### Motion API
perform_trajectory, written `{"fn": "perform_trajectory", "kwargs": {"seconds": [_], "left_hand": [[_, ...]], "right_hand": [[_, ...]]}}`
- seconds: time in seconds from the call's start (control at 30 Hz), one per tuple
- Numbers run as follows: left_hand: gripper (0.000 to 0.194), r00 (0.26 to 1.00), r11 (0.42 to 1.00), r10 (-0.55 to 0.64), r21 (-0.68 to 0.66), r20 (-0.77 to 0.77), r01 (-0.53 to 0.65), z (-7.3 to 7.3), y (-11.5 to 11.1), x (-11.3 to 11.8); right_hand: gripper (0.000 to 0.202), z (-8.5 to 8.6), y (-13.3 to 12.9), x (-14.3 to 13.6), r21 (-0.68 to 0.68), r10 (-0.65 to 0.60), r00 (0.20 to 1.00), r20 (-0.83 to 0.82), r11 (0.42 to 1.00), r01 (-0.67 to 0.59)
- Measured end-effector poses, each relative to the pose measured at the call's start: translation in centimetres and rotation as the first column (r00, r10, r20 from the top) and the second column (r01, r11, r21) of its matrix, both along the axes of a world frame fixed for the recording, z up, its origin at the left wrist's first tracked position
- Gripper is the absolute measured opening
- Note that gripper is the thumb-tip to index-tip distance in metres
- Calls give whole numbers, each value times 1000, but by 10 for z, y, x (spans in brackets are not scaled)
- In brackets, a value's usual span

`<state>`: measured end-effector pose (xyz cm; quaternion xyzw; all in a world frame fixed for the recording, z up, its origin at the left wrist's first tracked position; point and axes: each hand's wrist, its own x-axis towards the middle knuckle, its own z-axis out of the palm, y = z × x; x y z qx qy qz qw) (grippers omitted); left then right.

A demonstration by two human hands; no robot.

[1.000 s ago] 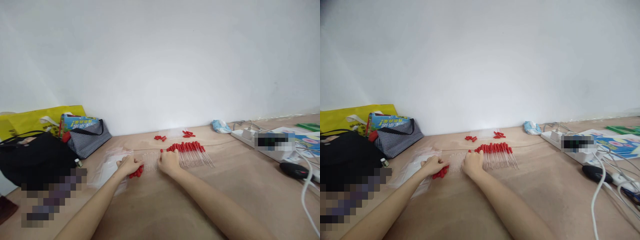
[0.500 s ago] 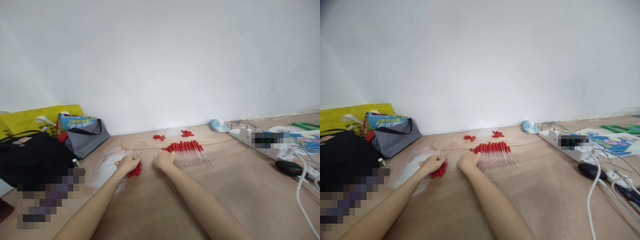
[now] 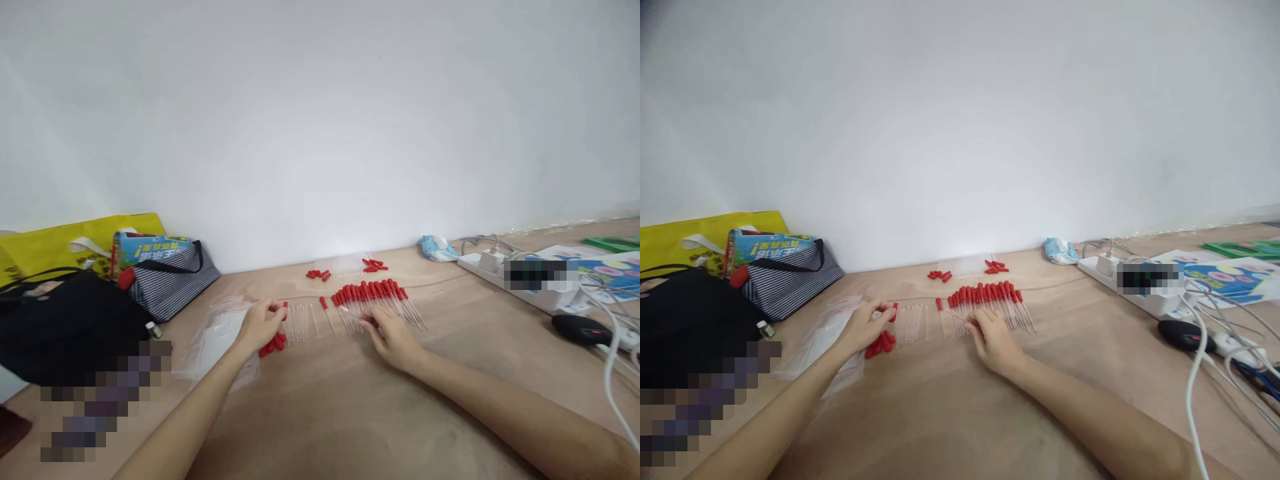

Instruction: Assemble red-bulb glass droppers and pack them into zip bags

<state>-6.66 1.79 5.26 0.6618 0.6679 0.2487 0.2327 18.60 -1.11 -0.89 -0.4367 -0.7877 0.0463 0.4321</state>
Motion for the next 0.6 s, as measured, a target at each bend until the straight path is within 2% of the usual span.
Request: {"fn": "perform_trajectory", "kwargs": {"seconds": [0.03, 0.1, 0.13, 0.23, 0.33, 0.43, 0.6], "left_hand": [[20, 997, 992, -73, 98, -4, 73, -3, -5, 7], [16, 961, 909, -271, 315, -48, 272, -12, -18, 24], [14, 935, 870, -350, 349, -58, 348, -18, -25, 33], [19, 858, 798, -509, 340, -62, 498, -34, -45, 52], [20, 819, 759, -562, 322, -116, 567, -39, -54, 59], [19, 810, 754, -576, 308, -114, 580, -37, -54, 58], [15, 801, 746, -592, 315, -90, 586, -36, -51, 56]], "right_hand": [[16, -6, -4, 8, 35, 13, 1000, -12, 999, -13], [22, -12, -12, 20, 51, 22, 1000, -9, 998, -21], [24, -13, -15, 23, 40, 24, 1000, 2, 999, -24], [23, -10, -20, 22, -13, 55, 997, 57, 998, -54], [19, -4, -23, 14, -46, 127, 986, 103, 991, -123], [18, -2, -25, 10, -50, 176, 976, 130, 984, -171], [19, -2, -26, 11, -59, 189, 971, 144, 981, -182]]}}
